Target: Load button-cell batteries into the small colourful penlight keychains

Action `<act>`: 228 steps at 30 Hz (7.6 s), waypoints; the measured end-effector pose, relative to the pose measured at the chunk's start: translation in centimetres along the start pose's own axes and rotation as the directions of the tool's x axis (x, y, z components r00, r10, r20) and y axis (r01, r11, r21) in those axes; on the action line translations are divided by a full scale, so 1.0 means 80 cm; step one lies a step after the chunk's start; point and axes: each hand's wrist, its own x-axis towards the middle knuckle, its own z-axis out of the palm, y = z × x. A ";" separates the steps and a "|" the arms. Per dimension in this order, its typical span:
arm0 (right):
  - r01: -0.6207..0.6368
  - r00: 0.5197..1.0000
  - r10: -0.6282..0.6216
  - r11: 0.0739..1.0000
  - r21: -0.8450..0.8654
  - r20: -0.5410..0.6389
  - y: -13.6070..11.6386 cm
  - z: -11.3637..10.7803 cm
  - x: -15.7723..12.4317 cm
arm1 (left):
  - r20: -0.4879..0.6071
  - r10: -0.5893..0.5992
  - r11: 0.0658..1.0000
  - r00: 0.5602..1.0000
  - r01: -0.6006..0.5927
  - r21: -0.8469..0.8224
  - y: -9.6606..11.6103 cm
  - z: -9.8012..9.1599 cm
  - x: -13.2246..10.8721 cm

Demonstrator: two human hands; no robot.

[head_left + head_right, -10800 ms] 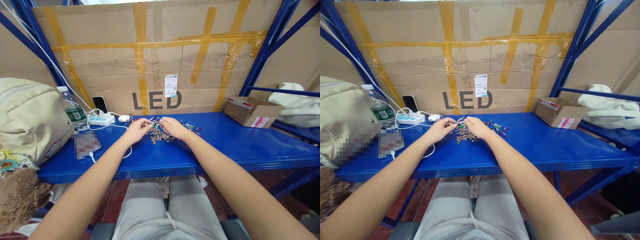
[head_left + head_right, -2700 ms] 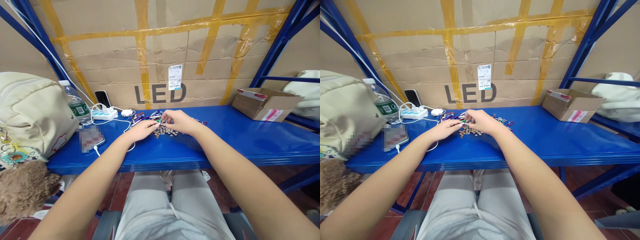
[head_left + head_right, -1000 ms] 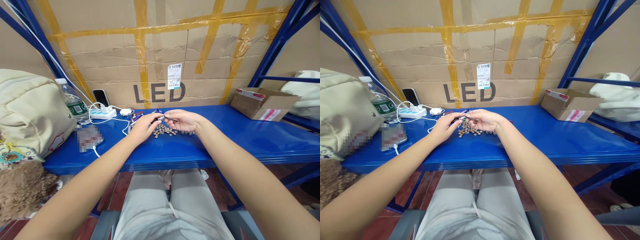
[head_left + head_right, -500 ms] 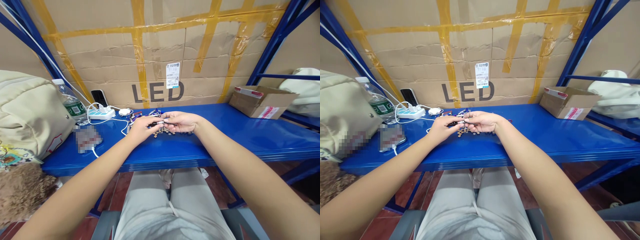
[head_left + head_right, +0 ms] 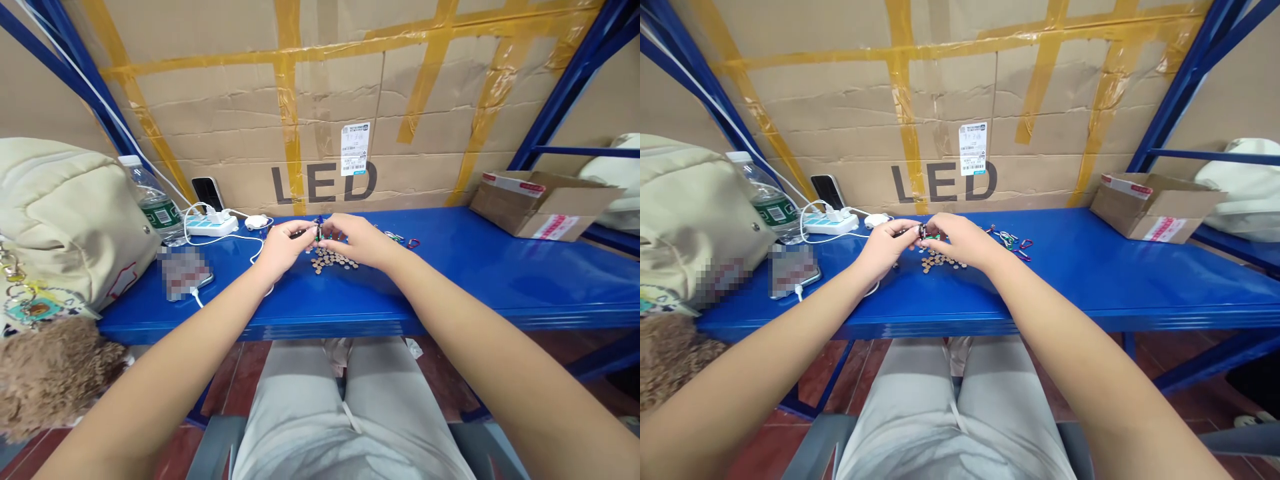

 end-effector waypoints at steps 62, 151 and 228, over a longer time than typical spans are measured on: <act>-0.013 0.994 0.030 0.986 -0.164 0.104 -0.003 0.011 -0.005 | 0.293 0.218 0.790 0.931 -0.344 0.507 0.002 -0.017 -0.007; -0.178 0.972 0.181 0.984 0.029 -0.149 0.004 -0.017 -0.004 | 0.217 0.083 0.974 0.973 -0.126 0.190 -0.010 0.003 -0.007; -0.453 0.891 0.440 0.851 0.265 0.110 -0.008 -0.002 -0.001 | 0.281 -0.045 0.999 0.959 0.049 -0.007 -0.005 0.011 -0.006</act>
